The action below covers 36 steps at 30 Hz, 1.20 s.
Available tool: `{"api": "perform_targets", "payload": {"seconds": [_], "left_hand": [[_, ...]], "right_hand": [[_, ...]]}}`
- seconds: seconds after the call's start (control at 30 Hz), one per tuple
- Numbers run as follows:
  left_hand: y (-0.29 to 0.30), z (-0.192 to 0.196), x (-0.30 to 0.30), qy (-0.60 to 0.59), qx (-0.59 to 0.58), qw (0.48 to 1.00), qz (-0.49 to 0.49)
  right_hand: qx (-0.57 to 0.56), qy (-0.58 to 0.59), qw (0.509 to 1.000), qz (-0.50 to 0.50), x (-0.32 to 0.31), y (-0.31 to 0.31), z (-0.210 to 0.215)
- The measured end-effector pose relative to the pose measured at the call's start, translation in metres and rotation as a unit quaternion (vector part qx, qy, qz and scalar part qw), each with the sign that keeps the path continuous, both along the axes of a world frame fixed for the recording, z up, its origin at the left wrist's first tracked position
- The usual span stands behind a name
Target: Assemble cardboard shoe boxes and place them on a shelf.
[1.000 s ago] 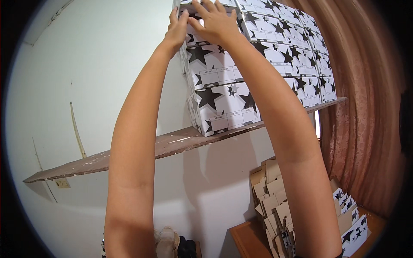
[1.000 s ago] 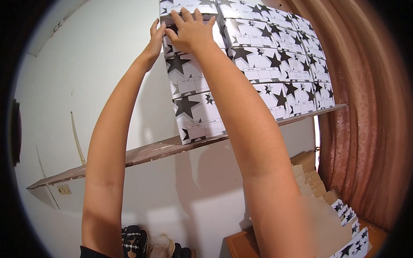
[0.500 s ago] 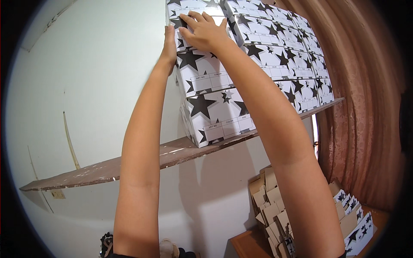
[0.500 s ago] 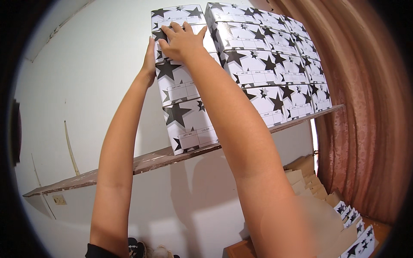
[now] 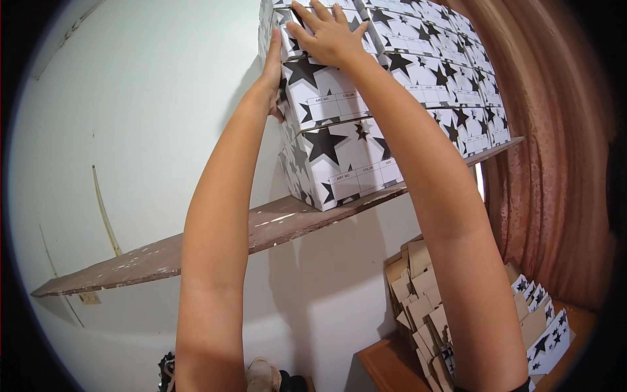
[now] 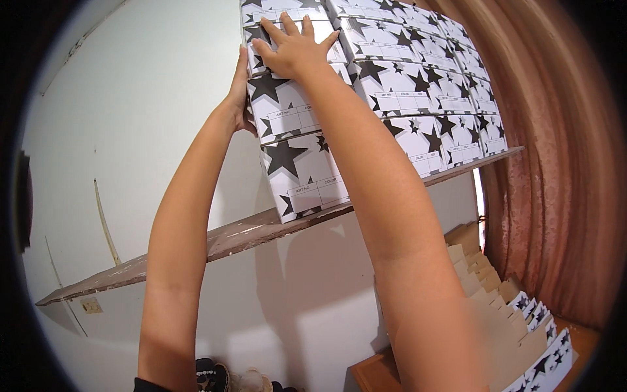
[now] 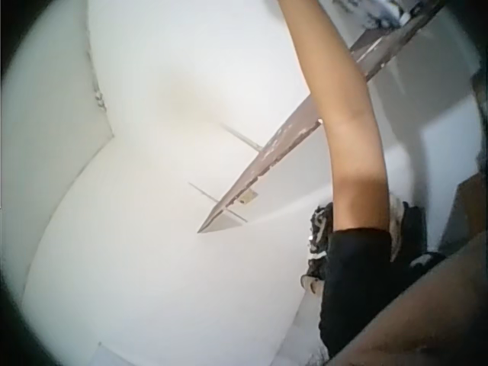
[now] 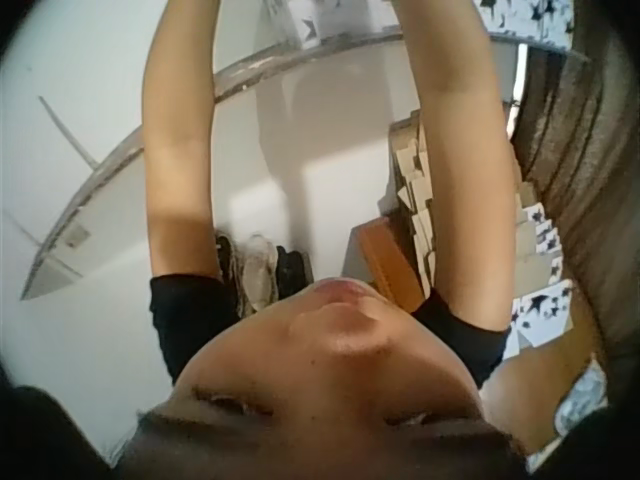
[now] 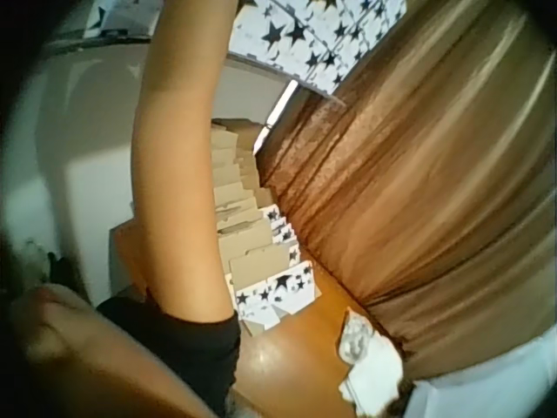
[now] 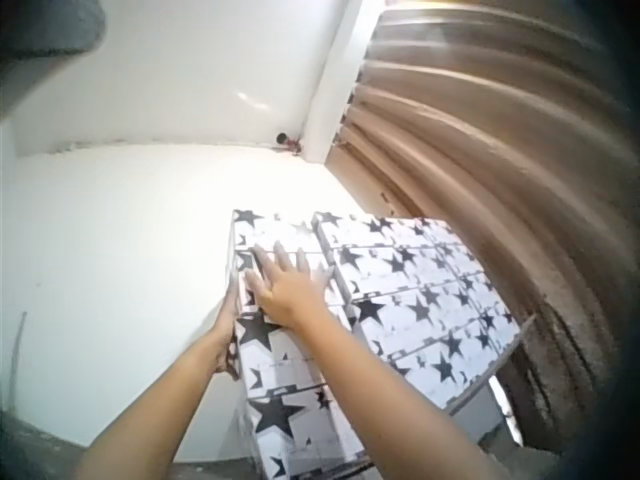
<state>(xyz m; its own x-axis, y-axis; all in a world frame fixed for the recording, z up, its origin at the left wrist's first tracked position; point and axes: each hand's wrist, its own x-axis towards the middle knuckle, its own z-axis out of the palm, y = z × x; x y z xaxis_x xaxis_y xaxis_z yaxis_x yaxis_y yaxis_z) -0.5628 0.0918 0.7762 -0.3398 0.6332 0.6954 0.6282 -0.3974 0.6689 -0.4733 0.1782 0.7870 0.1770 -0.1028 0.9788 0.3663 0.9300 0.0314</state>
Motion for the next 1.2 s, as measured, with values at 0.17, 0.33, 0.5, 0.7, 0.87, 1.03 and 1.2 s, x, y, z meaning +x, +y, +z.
{"api": "perform_targets", "payload": {"seconds": [0.17, 0.33, 0.5, 0.7, 0.87, 1.03, 1.2], "left_hand": [[0.006, -0.005, 0.006, 0.003, 0.005, 1.000, -0.002], [0.008, -0.001, 0.001, 0.023, 0.023, 0.996, -0.077], [0.009, -0.023, 0.021, -0.033, 0.153, 0.969, -0.191], [0.002, -0.039, 0.022, -0.055, 0.116, 0.978, -0.164], [-0.001, -0.060, 0.012, -0.012, 0.131, 0.987, -0.097], [-0.022, -0.097, 0.087, -0.121, 0.023, 0.992, -0.019], [-0.034, -0.161, 0.068, 0.116, 0.102, 0.964, 0.215]], "right_hand": [[-0.017, -0.011, 1.000, 0.007, 0.002, 0.001, -0.006], [0.016, -0.018, 0.999, 0.025, 0.000, -0.001, -0.021], [0.056, -0.042, 0.997, 0.014, 0.009, 0.002, -0.054], [0.046, -0.099, 0.994, -0.012, 0.013, 0.000, -0.106], [-0.008, -0.176, 0.984, -0.015, 0.029, -0.016, -0.151], [-0.158, -0.285, 0.945, -0.030, 0.063, -0.032, -0.191], [-0.191, -0.319, 0.927, -0.048, 0.086, -0.069, -0.250]]}}
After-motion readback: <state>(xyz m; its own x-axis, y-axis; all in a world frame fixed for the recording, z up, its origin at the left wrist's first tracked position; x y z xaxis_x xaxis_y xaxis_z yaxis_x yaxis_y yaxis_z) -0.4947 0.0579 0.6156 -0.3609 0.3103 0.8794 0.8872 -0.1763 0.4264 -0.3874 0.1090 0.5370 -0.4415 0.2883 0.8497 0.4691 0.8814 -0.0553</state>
